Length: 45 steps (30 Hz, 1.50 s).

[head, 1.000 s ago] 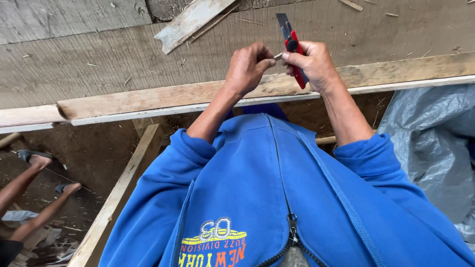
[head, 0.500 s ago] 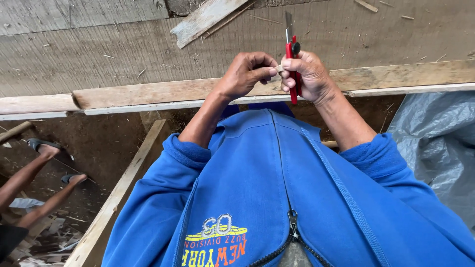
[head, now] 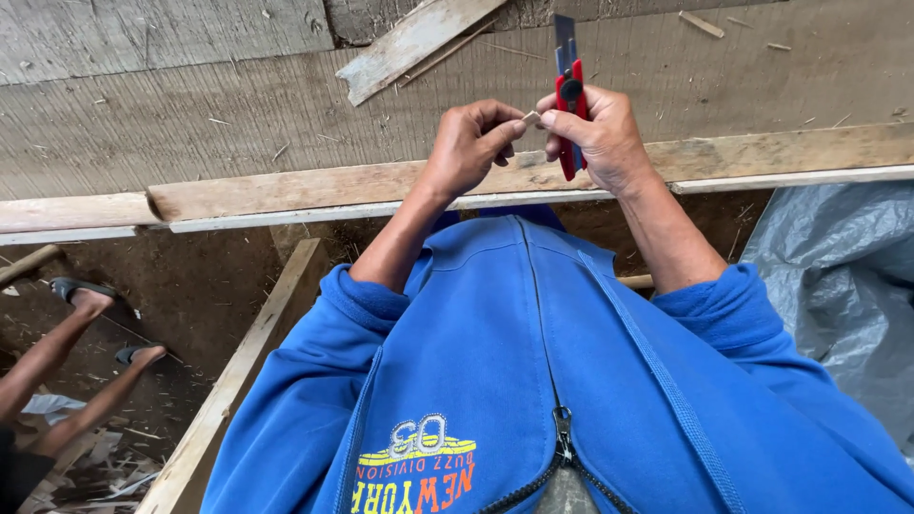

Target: Using a utility knife to score and snap thin wood strips from a pile of scraps in a workshop.

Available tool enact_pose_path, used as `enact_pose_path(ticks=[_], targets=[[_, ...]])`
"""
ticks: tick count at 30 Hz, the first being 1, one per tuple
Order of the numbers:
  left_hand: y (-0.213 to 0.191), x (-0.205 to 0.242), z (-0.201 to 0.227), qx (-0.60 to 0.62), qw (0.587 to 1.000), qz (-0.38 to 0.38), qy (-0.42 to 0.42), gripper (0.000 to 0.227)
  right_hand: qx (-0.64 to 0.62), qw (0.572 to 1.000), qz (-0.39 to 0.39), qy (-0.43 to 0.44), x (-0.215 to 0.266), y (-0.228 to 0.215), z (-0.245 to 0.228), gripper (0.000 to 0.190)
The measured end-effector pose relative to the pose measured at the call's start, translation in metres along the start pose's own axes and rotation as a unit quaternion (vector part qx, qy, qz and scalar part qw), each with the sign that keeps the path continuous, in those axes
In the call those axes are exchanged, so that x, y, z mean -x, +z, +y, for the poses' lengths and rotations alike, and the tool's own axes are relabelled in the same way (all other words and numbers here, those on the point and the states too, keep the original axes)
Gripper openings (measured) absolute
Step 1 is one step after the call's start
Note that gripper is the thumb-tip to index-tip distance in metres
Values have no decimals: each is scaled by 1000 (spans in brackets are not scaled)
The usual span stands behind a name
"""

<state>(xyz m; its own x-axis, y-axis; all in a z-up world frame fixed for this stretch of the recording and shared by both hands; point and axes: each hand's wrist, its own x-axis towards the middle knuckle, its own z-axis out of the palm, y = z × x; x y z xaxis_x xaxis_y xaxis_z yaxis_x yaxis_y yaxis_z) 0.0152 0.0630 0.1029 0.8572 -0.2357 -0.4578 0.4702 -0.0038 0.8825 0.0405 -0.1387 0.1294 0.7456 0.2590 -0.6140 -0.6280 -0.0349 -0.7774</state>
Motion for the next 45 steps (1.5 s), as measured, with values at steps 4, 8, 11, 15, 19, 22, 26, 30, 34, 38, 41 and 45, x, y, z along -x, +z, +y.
enact_pose_path(ticks=[4,8,11,15,19,22,26,30,34,38,41,45], targets=[[-3,0,-1,41,999,-2,-20,11,15,1000,-12,-17,2,7,-4,12],[-5,1,0,-10,1000,-13,-8,13,45,999,12,-26,4,11,-1,13],[-7,-2,-6,-50,999,-2,-4,12,48,999,14,-18,-2,13,1,12],[-4,-32,-38,-143,987,65,-26,21,194,979,50,33,-21,3,11,14],[-2,-64,-81,-223,965,103,-91,33,294,956,-8,20,-14,-7,44,22],[3,-75,-94,-234,958,123,-108,27,426,900,-6,-91,-3,-9,61,43],[4,-78,-89,-251,945,156,-139,33,507,850,19,-144,-2,-7,77,51],[4,-76,-80,-230,947,158,-157,31,543,816,27,-194,-8,-9,82,51],[5,-81,-89,-248,940,170,-159,32,549,815,13,-187,-11,-9,83,52],[5,-77,-78,-230,942,170,-178,30,594,782,19,-190,-16,-10,92,54],[8,-80,-86,-239,938,179,-178,30,665,722,39,-188,-18,-7,104,54],[12,-84,-96,-268,925,209,-171,36,714,672,72,-182,-15,-5,121,68]])
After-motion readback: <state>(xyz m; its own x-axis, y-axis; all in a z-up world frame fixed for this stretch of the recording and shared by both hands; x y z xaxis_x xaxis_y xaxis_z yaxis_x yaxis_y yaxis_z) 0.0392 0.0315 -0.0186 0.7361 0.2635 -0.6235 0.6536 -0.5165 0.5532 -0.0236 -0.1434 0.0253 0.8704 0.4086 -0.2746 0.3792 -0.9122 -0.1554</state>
